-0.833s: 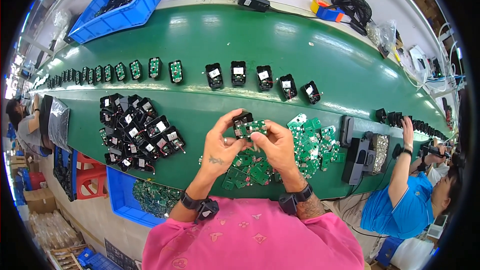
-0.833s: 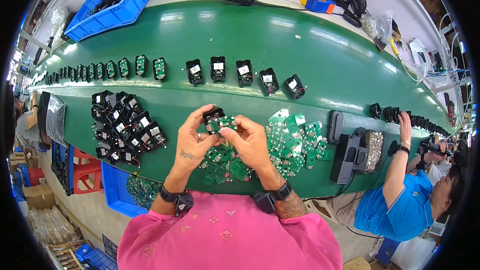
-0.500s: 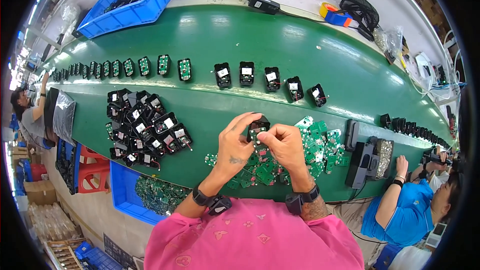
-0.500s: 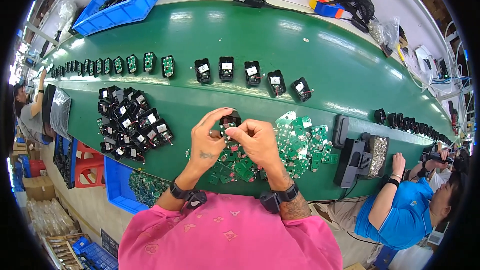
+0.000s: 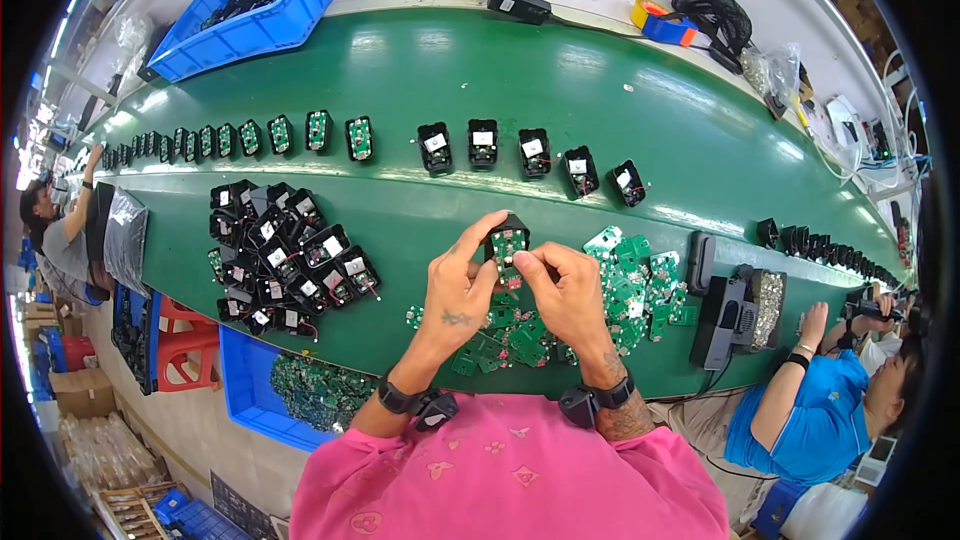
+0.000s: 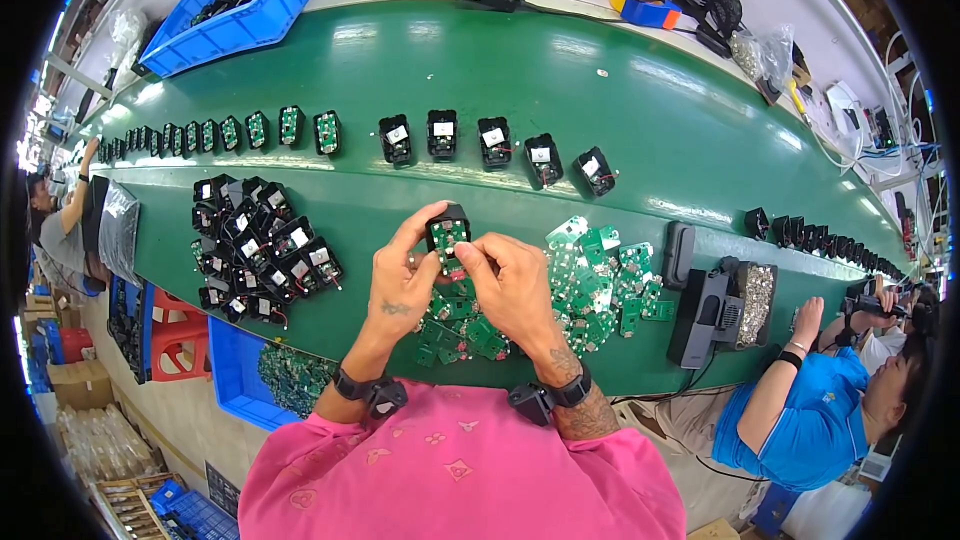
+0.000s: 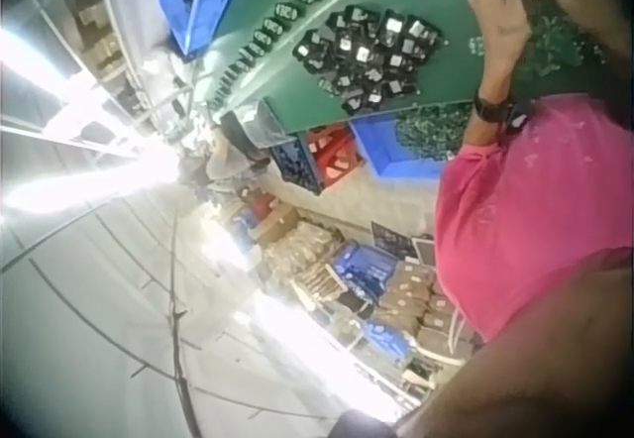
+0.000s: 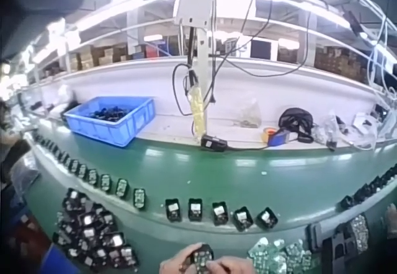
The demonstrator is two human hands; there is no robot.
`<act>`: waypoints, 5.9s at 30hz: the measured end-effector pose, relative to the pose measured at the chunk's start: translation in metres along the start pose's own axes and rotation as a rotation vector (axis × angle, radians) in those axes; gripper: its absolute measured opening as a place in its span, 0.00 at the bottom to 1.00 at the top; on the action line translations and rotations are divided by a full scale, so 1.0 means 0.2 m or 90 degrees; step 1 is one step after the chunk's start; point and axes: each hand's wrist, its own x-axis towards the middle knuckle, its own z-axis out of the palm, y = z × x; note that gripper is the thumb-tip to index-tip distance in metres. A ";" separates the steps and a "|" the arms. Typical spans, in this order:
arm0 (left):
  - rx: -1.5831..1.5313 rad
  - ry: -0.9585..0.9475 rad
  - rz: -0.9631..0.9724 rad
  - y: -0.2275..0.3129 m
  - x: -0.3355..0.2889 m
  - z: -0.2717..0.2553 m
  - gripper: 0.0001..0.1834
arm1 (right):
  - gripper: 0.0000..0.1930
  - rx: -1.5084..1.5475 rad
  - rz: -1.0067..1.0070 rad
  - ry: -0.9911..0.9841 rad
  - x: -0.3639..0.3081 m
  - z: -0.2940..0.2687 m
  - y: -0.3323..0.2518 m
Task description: The person assembles electronic devices by hand, picking up a circuit board and a plastic housing, fitting the board into the housing, and pressing them together. The person then places the assembled unit onto the green workbench and repeats the process.
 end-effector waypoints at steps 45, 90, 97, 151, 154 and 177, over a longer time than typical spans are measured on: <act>0.098 0.171 0.092 -0.25 -0.26 -0.33 0.06 | 0.15 -0.462 -0.232 -0.067 1.03 0.92 -0.04; -0.480 -0.060 -0.158 -0.28 -0.20 -0.30 0.15 | 0.10 -0.352 -0.226 -0.410 0.15 -0.05 0.17; -0.522 -0.094 -0.212 -0.20 -0.16 -0.25 0.15 | 0.06 0.088 -0.018 -0.226 0.05 -0.12 0.10; -0.144 -0.312 -0.168 0.26 -0.28 0.41 0.36 | 0.15 0.354 0.180 0.207 -0.63 -0.38 0.16; -0.205 -0.306 -0.168 0.25 -0.29 0.36 0.33 | 0.15 0.245 0.001 0.251 -0.60 -0.33 0.18; -0.224 -0.092 -0.015 0.17 -0.19 0.01 0.29 | 0.02 -0.041 -0.196 0.057 -0.20 -0.12 -0.17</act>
